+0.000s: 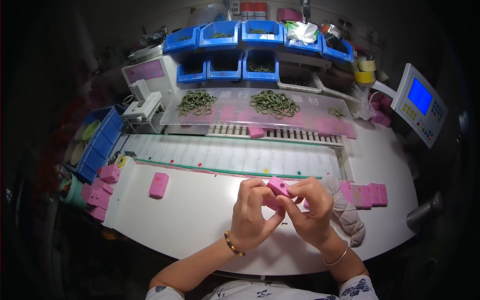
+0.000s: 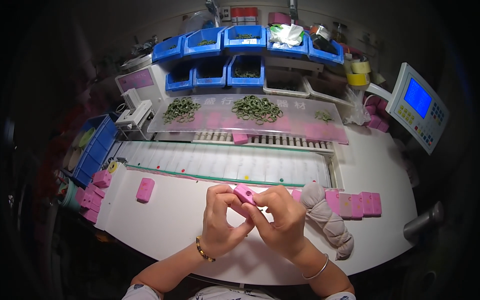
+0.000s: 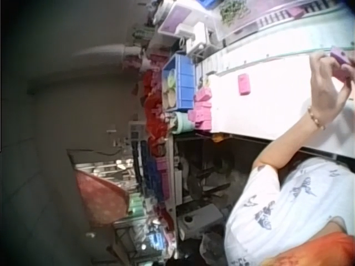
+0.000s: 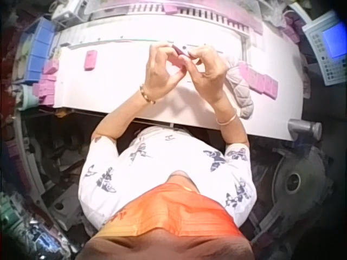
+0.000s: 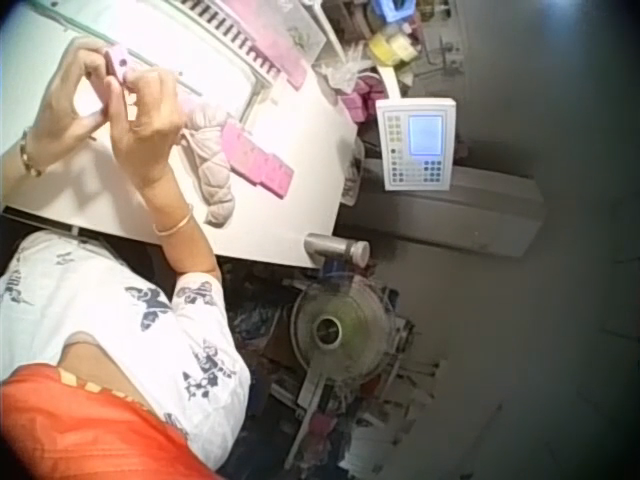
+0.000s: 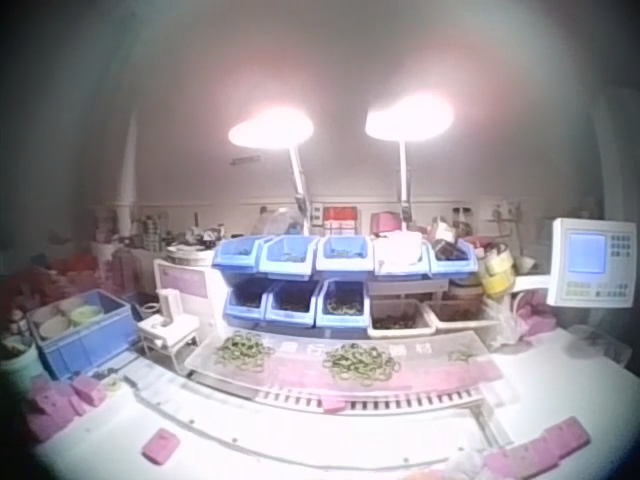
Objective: The person assembles hardware components by picking up green plastic loops and inserting them into pink molding blocks, followed by pressing a white cloth pad onto the assembled unit.
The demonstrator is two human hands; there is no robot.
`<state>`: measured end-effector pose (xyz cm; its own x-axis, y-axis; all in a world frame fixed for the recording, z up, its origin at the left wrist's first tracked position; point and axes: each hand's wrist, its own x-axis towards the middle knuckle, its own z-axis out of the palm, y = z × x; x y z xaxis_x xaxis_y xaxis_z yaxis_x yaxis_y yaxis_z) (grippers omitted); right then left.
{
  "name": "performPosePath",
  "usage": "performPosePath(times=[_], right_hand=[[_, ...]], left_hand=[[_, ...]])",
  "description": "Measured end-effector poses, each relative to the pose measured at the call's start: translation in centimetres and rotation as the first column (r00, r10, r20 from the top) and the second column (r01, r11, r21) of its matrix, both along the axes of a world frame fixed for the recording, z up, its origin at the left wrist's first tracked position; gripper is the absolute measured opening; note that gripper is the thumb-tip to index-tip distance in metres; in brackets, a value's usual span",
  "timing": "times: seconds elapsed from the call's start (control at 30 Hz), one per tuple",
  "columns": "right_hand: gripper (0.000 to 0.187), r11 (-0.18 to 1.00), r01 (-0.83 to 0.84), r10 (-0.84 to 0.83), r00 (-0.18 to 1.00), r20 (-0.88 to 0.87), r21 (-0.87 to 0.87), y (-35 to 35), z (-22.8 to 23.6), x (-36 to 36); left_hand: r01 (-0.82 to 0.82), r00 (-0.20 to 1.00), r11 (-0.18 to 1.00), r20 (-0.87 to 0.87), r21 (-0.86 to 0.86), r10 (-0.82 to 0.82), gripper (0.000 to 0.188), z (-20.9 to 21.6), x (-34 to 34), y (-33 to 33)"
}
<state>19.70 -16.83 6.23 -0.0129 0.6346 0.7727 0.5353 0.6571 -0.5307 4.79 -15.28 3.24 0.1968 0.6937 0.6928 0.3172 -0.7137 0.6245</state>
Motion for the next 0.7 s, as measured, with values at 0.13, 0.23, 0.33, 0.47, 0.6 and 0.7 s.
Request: performPosePath(times=[0.13,0.23,0.33,0.47,0.6,0.7], right_hand=[[0.017,0.999,0.016,-0.022,0.991,0.134,0.043,-0.4,0.0,0.1],[0.019,0.999,0.013,-0.021,0.984,0.176,0.051,-0.3,-0.3,0.2],[0.027,1.000,-0.009,0.006,0.988,0.151,0.019,0.3,-1.0,-0.2],[0.043,0.997,0.000,0.013,0.986,0.164,-0.077,-0.1,-1.0,0.2],[0.040,0.985,-0.024,0.053,0.985,0.161,-0.173,-0.1,-0.9,0.3],[0.038,0.969,-0.086,0.107,0.991,0.082,-0.231,-0.1,-0.9,0.4]], left_hand=[[-0.002,1.000,1.000,-0.001,-0.007,0.002,0.043,0.1,-0.3,0.1],[0.029,1.000,0.999,-0.007,0.012,-0.029,0.042,-0.3,-0.7,0.5],[0.070,0.998,0.995,-0.001,-0.065,-0.070,0.039,0.2,-2.0,1.7],[-0.266,0.963,0.945,-0.096,-0.189,0.252,0.029,-2.1,-7.0,9.5],[-0.587,0.761,0.810,-0.341,0.000,0.552,0.022,-3.4,-16.6,15.7],[-0.650,0.676,0.760,-0.450,0.010,0.584,0.021,-4.0,-19.4,16.9]])
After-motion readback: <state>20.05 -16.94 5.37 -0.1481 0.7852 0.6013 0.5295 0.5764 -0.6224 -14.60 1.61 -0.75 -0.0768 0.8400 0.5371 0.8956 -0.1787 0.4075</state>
